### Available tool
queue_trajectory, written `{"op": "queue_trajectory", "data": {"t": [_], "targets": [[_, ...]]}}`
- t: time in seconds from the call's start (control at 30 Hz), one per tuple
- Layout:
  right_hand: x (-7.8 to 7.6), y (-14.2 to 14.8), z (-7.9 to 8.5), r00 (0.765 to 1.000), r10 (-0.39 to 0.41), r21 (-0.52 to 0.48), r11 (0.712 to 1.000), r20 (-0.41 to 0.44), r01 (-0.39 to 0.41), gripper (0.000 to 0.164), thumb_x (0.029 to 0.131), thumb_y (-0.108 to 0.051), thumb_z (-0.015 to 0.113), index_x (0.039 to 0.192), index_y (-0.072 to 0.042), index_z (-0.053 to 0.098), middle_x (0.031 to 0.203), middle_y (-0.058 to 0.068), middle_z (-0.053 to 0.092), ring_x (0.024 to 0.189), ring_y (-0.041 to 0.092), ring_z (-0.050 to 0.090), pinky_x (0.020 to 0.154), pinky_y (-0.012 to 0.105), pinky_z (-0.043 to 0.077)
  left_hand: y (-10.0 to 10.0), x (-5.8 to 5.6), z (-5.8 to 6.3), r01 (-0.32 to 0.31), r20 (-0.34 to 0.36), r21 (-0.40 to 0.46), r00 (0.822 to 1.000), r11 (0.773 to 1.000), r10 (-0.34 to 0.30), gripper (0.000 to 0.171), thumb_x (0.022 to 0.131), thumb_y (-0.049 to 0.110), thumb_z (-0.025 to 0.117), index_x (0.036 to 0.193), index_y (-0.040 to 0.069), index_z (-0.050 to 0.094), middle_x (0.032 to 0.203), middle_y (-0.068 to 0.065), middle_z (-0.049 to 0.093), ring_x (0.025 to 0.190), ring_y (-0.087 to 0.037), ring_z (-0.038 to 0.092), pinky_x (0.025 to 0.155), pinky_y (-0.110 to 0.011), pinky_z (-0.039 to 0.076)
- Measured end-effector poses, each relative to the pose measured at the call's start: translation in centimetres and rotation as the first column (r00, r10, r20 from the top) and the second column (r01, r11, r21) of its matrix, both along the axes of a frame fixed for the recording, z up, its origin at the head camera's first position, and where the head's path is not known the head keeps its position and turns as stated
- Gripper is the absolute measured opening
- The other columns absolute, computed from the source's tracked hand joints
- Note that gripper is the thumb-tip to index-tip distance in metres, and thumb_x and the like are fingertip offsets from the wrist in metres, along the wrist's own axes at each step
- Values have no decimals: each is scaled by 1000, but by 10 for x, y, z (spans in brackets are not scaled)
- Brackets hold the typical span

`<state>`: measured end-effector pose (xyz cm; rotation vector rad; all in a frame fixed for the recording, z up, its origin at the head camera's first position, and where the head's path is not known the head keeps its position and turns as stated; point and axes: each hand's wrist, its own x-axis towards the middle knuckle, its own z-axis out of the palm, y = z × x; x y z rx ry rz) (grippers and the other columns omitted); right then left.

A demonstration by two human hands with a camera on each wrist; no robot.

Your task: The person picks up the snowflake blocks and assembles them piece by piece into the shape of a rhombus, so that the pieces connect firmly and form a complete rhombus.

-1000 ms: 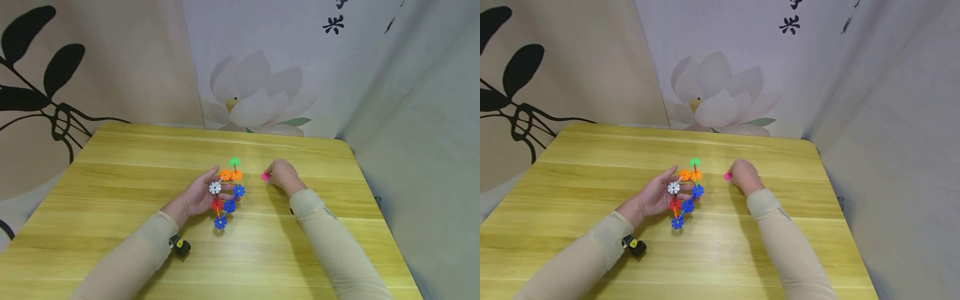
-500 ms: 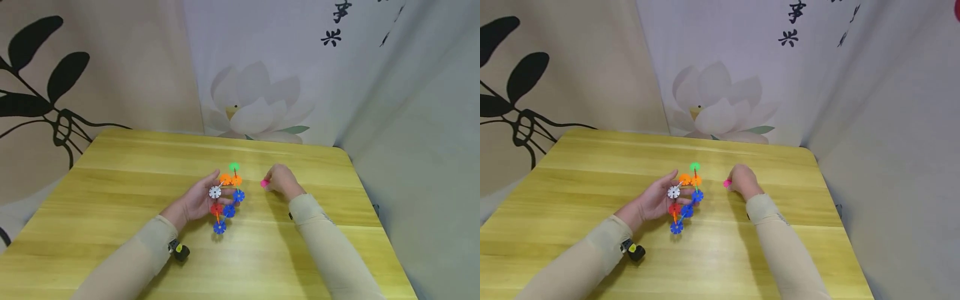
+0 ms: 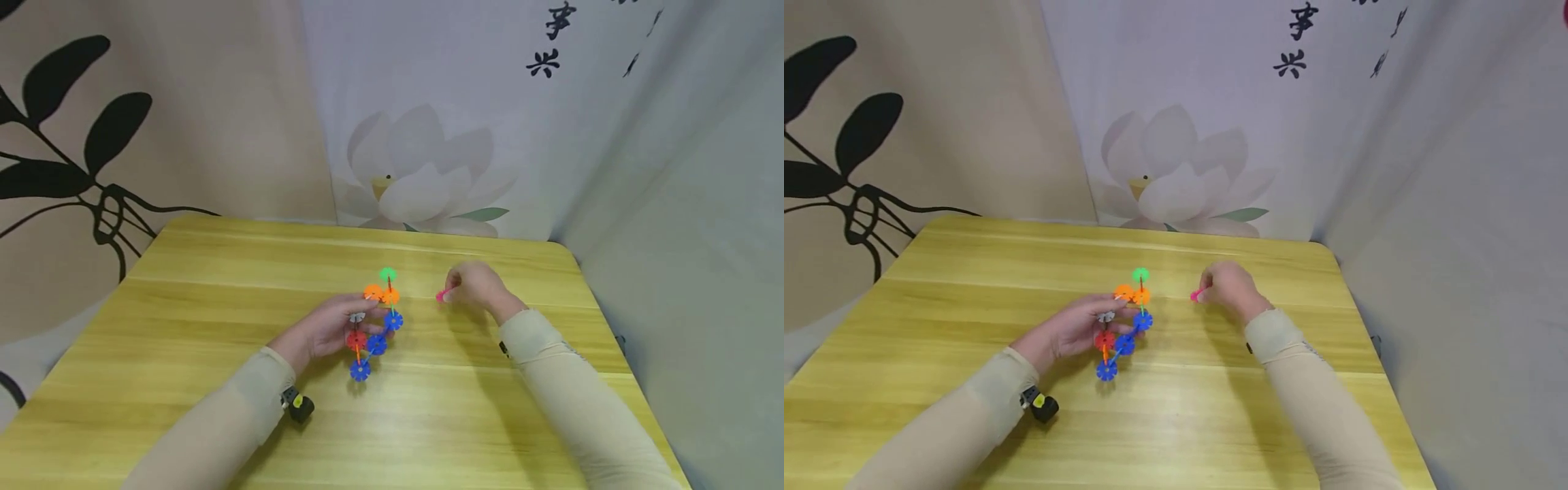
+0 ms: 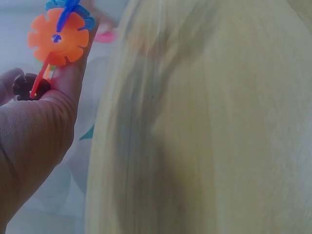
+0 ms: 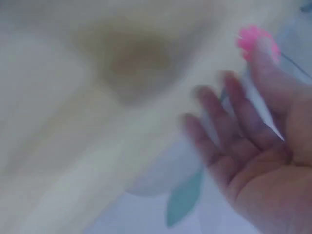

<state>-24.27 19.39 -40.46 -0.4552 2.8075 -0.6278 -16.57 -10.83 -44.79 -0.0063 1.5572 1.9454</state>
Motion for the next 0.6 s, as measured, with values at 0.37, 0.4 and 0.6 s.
{"op": "queue_trajectory", "data": {"t": [0.37, 0.4, 0.6], "targets": [[-6, -63, 43, 741, 417, 38, 882, -527, -470, 9, 85, -20, 89, 89, -16, 82, 96, -2, 81, 96, 25, 68, 88, 39, 60, 1, -6, 12, 70, 0, -16, 998, 997, -70, 44, 114, 33, 52, 147, 3, 51, 149, -12, 64, 113, -25, 76, 73, -25, 62], [-7, -66, 43, 701, 438, 78, 872, -562, -483, 11, 83, -19, 90, 87, -16, 81, 94, -2, 81, 96, 25, 67, 89, 39, 60, 1, -7, 13, 75, -4, -14, 997, 997, -75, 45, 114, 33, 52, 147, 3, 50, 148, -11, 64, 113, -26, 76, 71, -24, 62], [-14, -78, 41, 648, 512, 199, 846, -564, -494, 13, 80, -21, 92, 87, -17, 83, 96, -2, 80, 100, 24, 68, 96, 39, 58, -1, -11, 10, 50, 8, -7, 999, 999, -50, 43, 113, 33, 54, 145, 4, 54, 140, -7, 69, 105, -23, 78, 62, -22, 59]]}}
